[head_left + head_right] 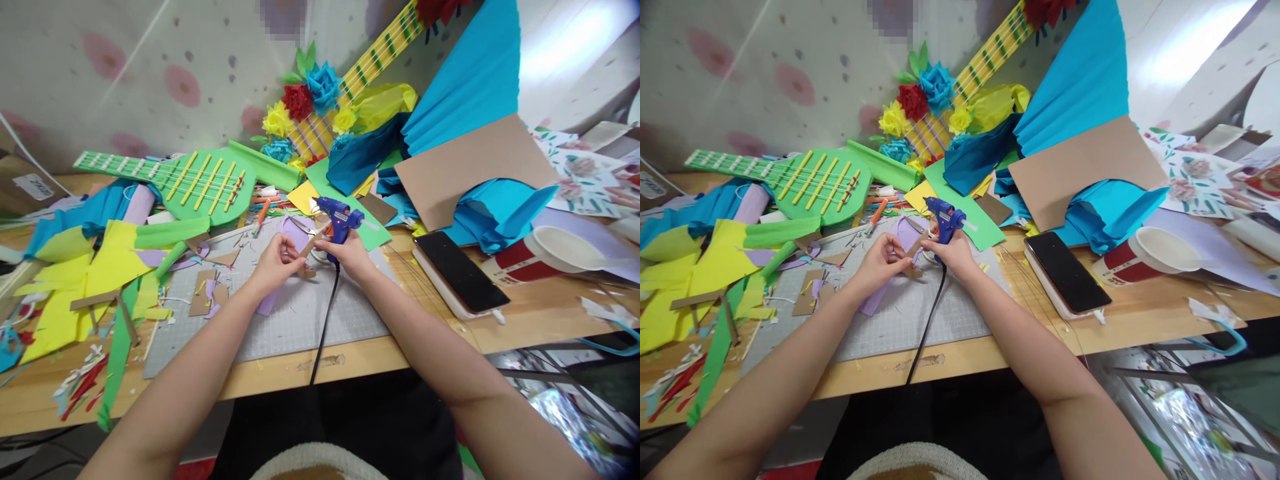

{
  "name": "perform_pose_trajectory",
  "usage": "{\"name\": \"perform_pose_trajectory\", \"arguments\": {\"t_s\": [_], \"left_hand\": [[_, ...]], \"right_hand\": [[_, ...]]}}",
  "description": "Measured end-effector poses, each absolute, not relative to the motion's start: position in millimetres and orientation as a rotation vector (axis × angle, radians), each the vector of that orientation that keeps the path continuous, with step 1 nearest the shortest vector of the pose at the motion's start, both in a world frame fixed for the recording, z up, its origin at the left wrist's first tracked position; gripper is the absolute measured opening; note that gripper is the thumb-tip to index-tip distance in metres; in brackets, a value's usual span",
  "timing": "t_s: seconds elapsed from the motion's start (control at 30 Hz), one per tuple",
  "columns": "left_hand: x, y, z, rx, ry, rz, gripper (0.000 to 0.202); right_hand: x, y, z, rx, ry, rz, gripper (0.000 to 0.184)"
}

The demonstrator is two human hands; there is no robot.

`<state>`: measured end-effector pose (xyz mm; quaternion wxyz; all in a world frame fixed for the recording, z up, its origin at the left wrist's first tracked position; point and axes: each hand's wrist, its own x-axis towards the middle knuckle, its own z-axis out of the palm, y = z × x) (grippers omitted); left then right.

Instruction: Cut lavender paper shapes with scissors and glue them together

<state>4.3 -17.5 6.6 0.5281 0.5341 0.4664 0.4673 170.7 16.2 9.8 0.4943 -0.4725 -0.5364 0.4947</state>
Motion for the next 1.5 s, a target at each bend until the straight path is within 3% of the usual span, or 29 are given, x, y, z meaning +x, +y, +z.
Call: {"name": "perform_pose_trajectory", "arguments": {"t_s": [0.23,0.73,1.0,1.07,1.27,1.5], "left_hand": [[4.2,-18.3,5.5,1.212,1.063,0.960,0.057],[9.9,-14.0,0.4,1.284,1.152,0.990,0.053],[8.5,-15.7,7.4,1.083,1.040,0.972,0.075],[8.3,-16.9,10.2,1.057,1.046,0.952,0.072],[6.6,-16.2,10.8,1.031,1.112,1.078,0.038],[1.6,-17.3,14.0,0.941,1.052,1.035,0.037]], "right_hand": [[168.5,17.6,10.1,-1.062,-1.238,1.201,0.041],[167.5,16.8,9.9,-1.084,-1.262,1.164,0.036],[167.2,16.9,12.0,-1.009,-1.190,1.218,0.039],[167.5,17.4,11.7,-1.020,-1.204,1.208,0.038],[166.5,19.6,5.3,-1.048,-1.280,1.200,0.038],[167.9,18.7,6.2,-0.986,-1.304,1.238,0.040]]}}
